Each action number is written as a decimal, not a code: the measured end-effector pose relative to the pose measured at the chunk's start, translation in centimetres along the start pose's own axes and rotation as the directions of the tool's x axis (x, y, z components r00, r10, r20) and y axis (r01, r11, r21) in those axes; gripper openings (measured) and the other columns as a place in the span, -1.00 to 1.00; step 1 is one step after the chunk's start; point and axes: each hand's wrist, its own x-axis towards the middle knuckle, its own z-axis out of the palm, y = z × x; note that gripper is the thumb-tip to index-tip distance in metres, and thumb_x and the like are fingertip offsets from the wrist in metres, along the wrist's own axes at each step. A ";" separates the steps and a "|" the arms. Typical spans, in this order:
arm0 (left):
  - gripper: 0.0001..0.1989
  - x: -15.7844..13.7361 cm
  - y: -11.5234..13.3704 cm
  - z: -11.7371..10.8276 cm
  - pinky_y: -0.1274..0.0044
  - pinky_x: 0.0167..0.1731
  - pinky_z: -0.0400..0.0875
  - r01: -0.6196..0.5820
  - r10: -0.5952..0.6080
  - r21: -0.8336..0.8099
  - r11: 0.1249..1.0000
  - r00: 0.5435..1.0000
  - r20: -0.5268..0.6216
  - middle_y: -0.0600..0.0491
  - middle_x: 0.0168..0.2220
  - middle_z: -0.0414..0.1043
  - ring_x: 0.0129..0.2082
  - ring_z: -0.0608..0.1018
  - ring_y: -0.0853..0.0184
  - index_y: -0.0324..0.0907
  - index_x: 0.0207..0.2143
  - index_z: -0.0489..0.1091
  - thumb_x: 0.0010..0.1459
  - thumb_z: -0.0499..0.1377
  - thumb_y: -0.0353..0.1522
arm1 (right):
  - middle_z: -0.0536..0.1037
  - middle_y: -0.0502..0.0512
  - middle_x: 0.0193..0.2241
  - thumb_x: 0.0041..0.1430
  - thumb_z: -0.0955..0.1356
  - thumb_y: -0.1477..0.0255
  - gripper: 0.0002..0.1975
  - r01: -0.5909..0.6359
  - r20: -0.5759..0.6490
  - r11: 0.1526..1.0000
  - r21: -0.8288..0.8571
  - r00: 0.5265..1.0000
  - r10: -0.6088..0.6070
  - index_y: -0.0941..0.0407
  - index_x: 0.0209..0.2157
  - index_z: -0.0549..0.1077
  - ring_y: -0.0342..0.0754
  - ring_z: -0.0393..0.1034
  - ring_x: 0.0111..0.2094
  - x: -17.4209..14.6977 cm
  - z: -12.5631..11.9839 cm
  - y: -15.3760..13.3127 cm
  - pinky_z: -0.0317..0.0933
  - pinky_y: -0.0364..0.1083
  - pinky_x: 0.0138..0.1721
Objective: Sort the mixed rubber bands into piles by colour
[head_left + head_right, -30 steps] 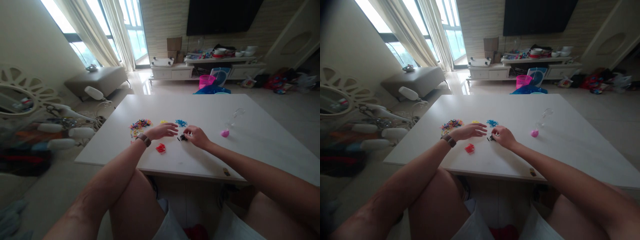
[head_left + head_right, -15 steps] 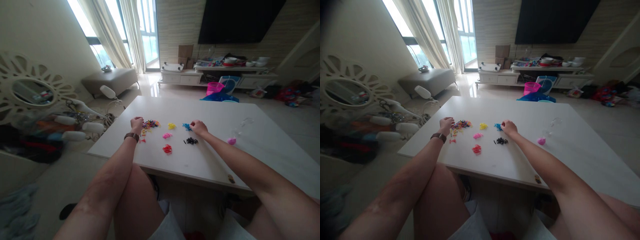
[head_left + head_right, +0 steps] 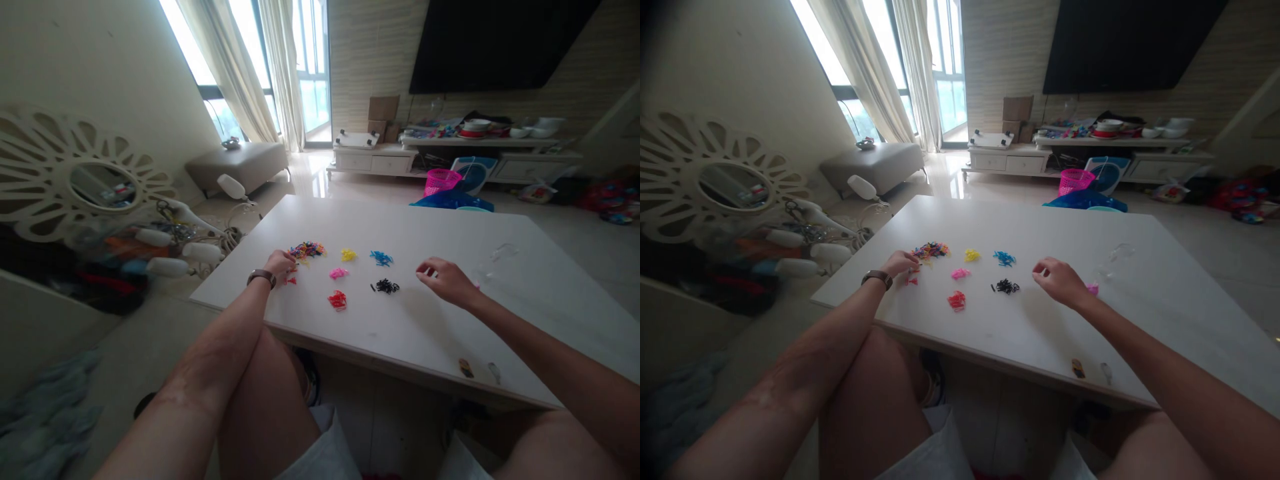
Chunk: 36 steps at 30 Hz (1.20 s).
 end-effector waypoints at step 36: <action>-0.65 -1.0 0.4 -2.8 0.58 -0.50 0.30 -0.084 0.082 0.013 0.996 0.990 0.115 -0.02 -0.50 0.54 -0.49 0.50 0.37 -0.26 -0.46 0.55 -0.38 0.46 -0.30 | 0.55 0.14 -0.33 0.20 0.30 0.21 -0.73 0.180 0.021 0.984 0.008 0.983 -0.180 0.07 -0.41 0.51 0.02 0.46 -0.39 -3.3 -4.9 -1.5 0.30 -0.01 -0.35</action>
